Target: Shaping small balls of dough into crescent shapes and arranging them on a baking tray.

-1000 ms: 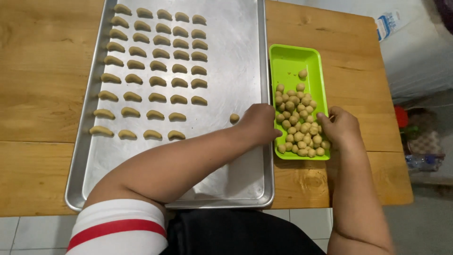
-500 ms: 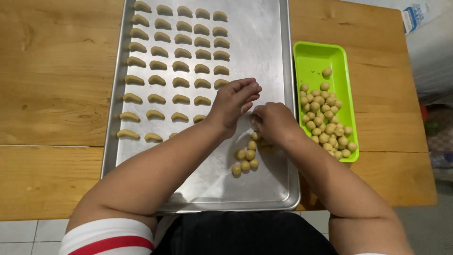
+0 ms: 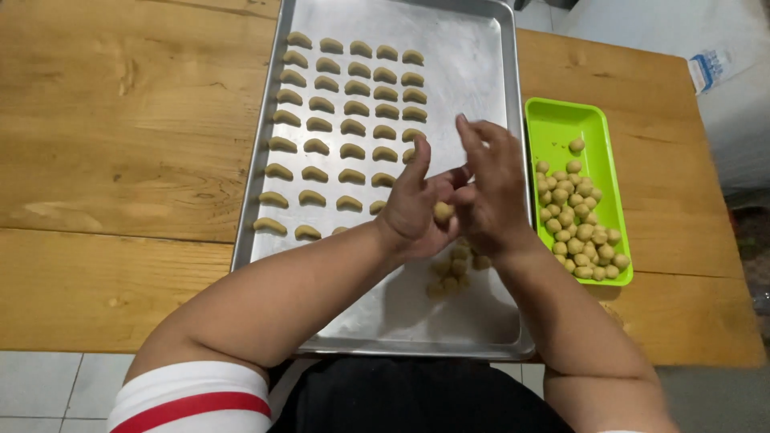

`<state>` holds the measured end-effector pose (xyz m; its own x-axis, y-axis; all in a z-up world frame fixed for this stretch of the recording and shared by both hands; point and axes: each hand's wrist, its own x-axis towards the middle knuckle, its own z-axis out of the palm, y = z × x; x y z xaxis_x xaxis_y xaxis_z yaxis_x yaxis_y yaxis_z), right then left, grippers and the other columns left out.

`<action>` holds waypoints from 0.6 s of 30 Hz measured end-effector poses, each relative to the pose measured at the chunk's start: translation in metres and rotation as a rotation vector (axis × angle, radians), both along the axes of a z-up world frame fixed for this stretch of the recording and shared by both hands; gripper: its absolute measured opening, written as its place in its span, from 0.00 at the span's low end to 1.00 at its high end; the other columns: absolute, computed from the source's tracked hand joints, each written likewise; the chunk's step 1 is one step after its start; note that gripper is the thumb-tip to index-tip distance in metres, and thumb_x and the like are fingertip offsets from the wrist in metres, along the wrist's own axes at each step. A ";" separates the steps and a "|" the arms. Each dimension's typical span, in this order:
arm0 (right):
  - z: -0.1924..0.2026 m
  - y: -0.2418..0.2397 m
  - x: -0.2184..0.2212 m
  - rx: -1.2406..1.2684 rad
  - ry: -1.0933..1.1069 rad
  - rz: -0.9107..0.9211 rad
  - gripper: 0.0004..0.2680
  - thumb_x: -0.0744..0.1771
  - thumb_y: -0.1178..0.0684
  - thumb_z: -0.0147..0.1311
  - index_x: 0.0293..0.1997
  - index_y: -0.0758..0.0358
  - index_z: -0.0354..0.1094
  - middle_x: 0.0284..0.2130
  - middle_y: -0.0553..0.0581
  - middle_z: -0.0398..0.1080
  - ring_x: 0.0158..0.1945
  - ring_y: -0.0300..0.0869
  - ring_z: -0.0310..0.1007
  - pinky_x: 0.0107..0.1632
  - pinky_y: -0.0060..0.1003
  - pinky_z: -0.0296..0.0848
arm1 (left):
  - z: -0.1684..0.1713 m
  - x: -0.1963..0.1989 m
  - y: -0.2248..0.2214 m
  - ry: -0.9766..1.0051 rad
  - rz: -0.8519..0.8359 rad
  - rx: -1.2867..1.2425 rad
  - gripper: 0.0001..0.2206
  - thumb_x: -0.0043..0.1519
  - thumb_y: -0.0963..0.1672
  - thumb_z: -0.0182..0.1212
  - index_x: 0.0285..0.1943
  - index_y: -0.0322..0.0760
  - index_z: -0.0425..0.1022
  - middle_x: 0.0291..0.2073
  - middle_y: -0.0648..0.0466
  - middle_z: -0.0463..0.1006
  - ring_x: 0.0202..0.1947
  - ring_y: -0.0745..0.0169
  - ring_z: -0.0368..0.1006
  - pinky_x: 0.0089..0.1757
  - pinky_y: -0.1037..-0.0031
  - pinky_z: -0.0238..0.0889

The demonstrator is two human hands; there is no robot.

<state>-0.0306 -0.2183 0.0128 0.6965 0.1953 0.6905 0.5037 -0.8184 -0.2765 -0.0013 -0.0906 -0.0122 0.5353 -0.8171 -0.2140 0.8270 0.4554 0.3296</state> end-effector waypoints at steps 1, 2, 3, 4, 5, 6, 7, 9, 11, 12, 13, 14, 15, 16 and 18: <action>-0.006 0.021 -0.011 0.001 0.004 -0.002 0.37 0.68 0.22 0.21 0.73 0.65 0.58 0.55 0.68 0.61 0.56 0.59 0.62 0.60 0.49 0.61 | -0.006 0.000 0.003 0.004 -0.002 0.001 0.44 0.52 0.71 0.49 0.61 0.38 0.69 0.34 0.55 0.79 0.30 0.64 0.76 0.31 0.87 0.67; -0.008 0.041 -0.016 0.014 0.039 0.096 0.39 0.66 0.19 0.20 0.76 0.65 0.45 0.66 0.67 0.47 0.68 0.61 0.43 0.69 0.50 0.44 | -0.008 0.005 0.003 -0.080 0.107 0.005 0.41 0.57 0.69 0.47 0.64 0.39 0.67 0.42 0.54 0.77 0.42 0.60 0.74 0.44 0.77 0.66; -0.011 0.061 -0.020 0.026 0.075 0.195 0.43 0.64 0.16 0.19 0.80 0.66 0.32 0.78 0.67 0.34 0.80 0.63 0.25 0.78 0.52 0.27 | -0.010 0.011 0.004 -0.164 0.217 0.007 0.39 0.62 0.67 0.45 0.68 0.39 0.65 0.50 0.52 0.76 0.54 0.56 0.73 0.57 0.67 0.65; -0.026 0.055 -0.022 0.024 0.067 0.195 0.43 0.64 0.16 0.19 0.80 0.66 0.32 0.78 0.67 0.34 0.80 0.63 0.25 0.78 0.52 0.27 | 0.000 0.002 0.013 -0.171 0.217 0.005 0.39 0.62 0.67 0.45 0.68 0.39 0.65 0.50 0.52 0.76 0.54 0.56 0.73 0.57 0.67 0.65; -0.042 0.049 -0.024 -0.098 0.219 0.047 0.38 0.67 0.26 0.25 0.80 0.68 0.27 0.77 0.71 0.28 0.76 0.69 0.17 0.73 0.64 0.25 | 0.009 -0.006 0.022 -0.085 0.191 -0.100 0.37 0.59 0.69 0.45 0.62 0.46 0.69 0.48 0.57 0.78 0.53 0.58 0.75 0.58 0.68 0.64; -0.059 0.043 -0.026 -0.219 0.376 -0.103 0.34 0.69 0.36 0.31 0.79 0.70 0.22 0.76 0.75 0.21 0.73 0.75 0.09 0.68 0.76 0.23 | 0.017 -0.015 0.030 0.008 0.161 -0.203 0.35 0.56 0.70 0.46 0.56 0.52 0.73 0.46 0.61 0.80 0.52 0.60 0.76 0.59 0.69 0.64; -0.045 0.045 -0.018 -0.218 0.374 -0.104 0.34 0.69 0.36 0.31 0.79 0.70 0.22 0.76 0.75 0.21 0.73 0.75 0.09 0.68 0.76 0.23 | 0.011 -0.014 0.027 0.006 0.159 -0.202 0.35 0.56 0.70 0.46 0.56 0.52 0.73 0.46 0.61 0.80 0.52 0.60 0.76 0.59 0.69 0.64; -0.019 0.048 -0.009 0.178 0.398 -0.194 0.47 0.61 0.12 0.07 0.78 0.68 0.14 0.74 0.76 0.12 0.73 0.77 0.06 0.66 0.80 0.16 | -0.003 -0.020 0.019 -0.198 0.044 0.011 0.50 0.51 0.73 0.36 0.82 0.60 0.38 0.66 0.63 0.65 0.70 0.62 0.56 0.72 0.72 0.31; -0.044 0.060 -0.023 0.023 0.249 -0.075 0.51 0.58 0.10 0.12 0.77 0.71 0.12 0.73 0.76 0.10 0.73 0.72 0.02 0.68 0.72 0.10 | -0.077 -0.001 -0.016 -0.217 0.096 -0.275 0.42 0.60 0.69 0.37 0.79 0.52 0.49 0.68 0.64 0.66 0.71 0.66 0.58 0.71 0.72 0.36; -0.057 0.068 -0.032 -0.121 0.102 0.041 0.55 0.54 0.08 0.17 0.75 0.73 0.11 0.72 0.76 0.07 0.73 0.67 -0.03 0.69 0.63 0.04 | -0.115 0.007 -0.032 -0.231 0.144 -0.552 0.35 0.70 0.64 0.37 0.76 0.45 0.59 0.70 0.64 0.66 0.72 0.70 0.59 0.71 0.72 0.41; -0.068 0.057 -0.023 -0.119 0.106 0.044 0.55 0.54 0.08 0.17 0.75 0.73 0.11 0.72 0.76 0.07 0.73 0.67 -0.03 0.69 0.63 0.04 | -0.071 0.006 -0.010 -0.228 0.147 -0.549 0.35 0.70 0.64 0.37 0.76 0.45 0.59 0.70 0.64 0.66 0.72 0.70 0.59 0.71 0.72 0.41; -0.078 0.046 -0.014 -0.110 0.277 -0.134 0.43 0.62 0.25 0.31 0.77 0.73 0.20 0.72 0.78 0.09 0.72 0.71 -0.01 0.66 0.73 0.12 | -0.025 0.003 0.010 -0.257 0.100 -0.403 0.40 0.65 0.67 0.31 0.79 0.48 0.52 0.72 0.63 0.61 0.73 0.70 0.53 0.72 0.72 0.35; -0.089 0.034 -0.005 -0.100 0.447 -0.312 0.32 0.71 0.43 0.45 0.79 0.73 0.29 0.72 0.79 0.11 0.71 0.76 0.02 0.63 0.83 0.20 | 0.021 -0.006 0.033 -0.284 0.054 -0.256 0.45 0.60 0.70 0.25 0.82 0.51 0.44 0.73 0.62 0.56 0.75 0.69 0.48 0.73 0.71 0.29; -0.074 0.035 -0.003 -0.106 0.451 -0.311 0.32 0.71 0.43 0.45 0.79 0.73 0.29 0.72 0.79 0.11 0.71 0.76 0.02 0.63 0.83 0.20 | 0.014 -0.014 0.031 -0.279 0.057 -0.261 0.45 0.60 0.70 0.25 0.82 0.51 0.44 0.73 0.62 0.56 0.75 0.69 0.48 0.73 0.71 0.29; -0.043 0.037 0.003 0.072 0.340 -0.381 0.38 0.69 0.48 0.47 0.78 0.66 0.10 0.74 0.74 0.09 0.75 0.72 0.03 0.67 0.79 0.13 | -0.001 -0.029 0.026 -0.212 0.026 -0.032 0.48 0.58 0.70 0.27 0.82 0.46 0.31 0.77 0.62 0.42 0.76 0.67 0.38 0.72 0.70 0.16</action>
<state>-0.0280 -0.1817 -0.0300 0.8962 -0.1561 0.4153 0.0451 -0.8992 -0.4351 -0.0306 -0.0643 -0.0130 0.5865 -0.8070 -0.0688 0.7286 0.4886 0.4801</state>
